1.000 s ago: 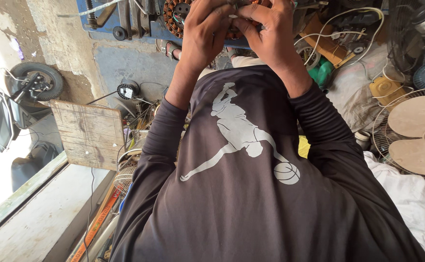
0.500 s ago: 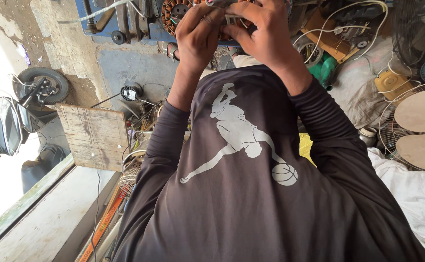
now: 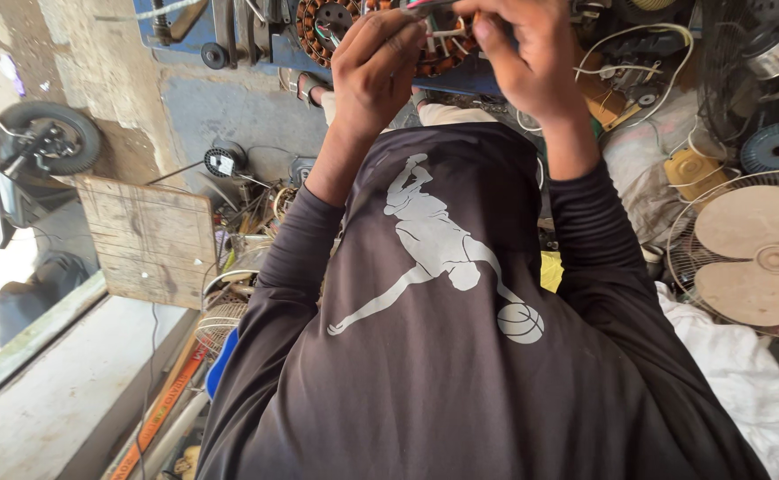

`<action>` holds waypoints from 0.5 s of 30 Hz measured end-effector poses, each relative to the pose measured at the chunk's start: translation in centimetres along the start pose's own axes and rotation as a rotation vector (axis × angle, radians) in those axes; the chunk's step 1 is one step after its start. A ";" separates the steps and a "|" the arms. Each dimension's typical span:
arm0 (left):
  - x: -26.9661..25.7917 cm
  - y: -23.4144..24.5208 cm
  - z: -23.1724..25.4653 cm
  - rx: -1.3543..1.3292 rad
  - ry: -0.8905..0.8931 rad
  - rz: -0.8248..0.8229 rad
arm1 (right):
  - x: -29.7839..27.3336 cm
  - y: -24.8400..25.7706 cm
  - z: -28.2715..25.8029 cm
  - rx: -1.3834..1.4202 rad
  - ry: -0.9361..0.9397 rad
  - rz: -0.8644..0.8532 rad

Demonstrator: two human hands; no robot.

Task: The person works on a motor stator, stripping and twisting colored wires by hand and with pliers. They repeatedly adjust wire ends and connections on the copper-wound stator in a cluttered workshop.

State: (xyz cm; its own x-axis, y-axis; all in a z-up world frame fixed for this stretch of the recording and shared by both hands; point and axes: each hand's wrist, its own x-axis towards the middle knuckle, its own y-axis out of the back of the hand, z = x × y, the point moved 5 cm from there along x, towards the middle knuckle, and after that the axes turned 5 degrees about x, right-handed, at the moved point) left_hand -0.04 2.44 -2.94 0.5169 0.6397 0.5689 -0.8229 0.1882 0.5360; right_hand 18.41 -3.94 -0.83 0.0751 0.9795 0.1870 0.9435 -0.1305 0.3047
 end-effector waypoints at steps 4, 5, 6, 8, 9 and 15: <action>0.0 -0.2 0.1 -0.057 0.028 -0.011 | -1.2 1.0 -1.0 -0.073 0.086 0.003; 0.0 -0.3 0.2 -0.062 0.029 -0.014 | -1.5 0.9 -1.1 -0.133 0.112 0.015; 0.0 -0.3 0.3 -0.067 0.030 -0.018 | -1.9 0.9 -1.2 -0.193 0.137 0.028; 0.0 -0.3 0.6 -0.084 0.009 -0.012 | -2.4 0.8 -0.8 -0.266 0.126 0.056; 0.0 -0.2 0.7 -0.091 0.000 -0.011 | -2.9 0.5 -0.4 -0.274 0.089 0.068; -0.1 0.0 1.1 -0.123 -0.048 -0.019 | -5.0 -0.9 1.7 -0.303 -0.024 0.165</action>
State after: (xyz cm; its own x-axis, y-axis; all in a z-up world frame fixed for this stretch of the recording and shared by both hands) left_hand 0.20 1.58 -2.30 0.5407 0.5992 0.5904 -0.8342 0.2915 0.4681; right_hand 17.78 -8.51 -3.62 0.2297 0.9442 0.2360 0.7793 -0.3237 0.5366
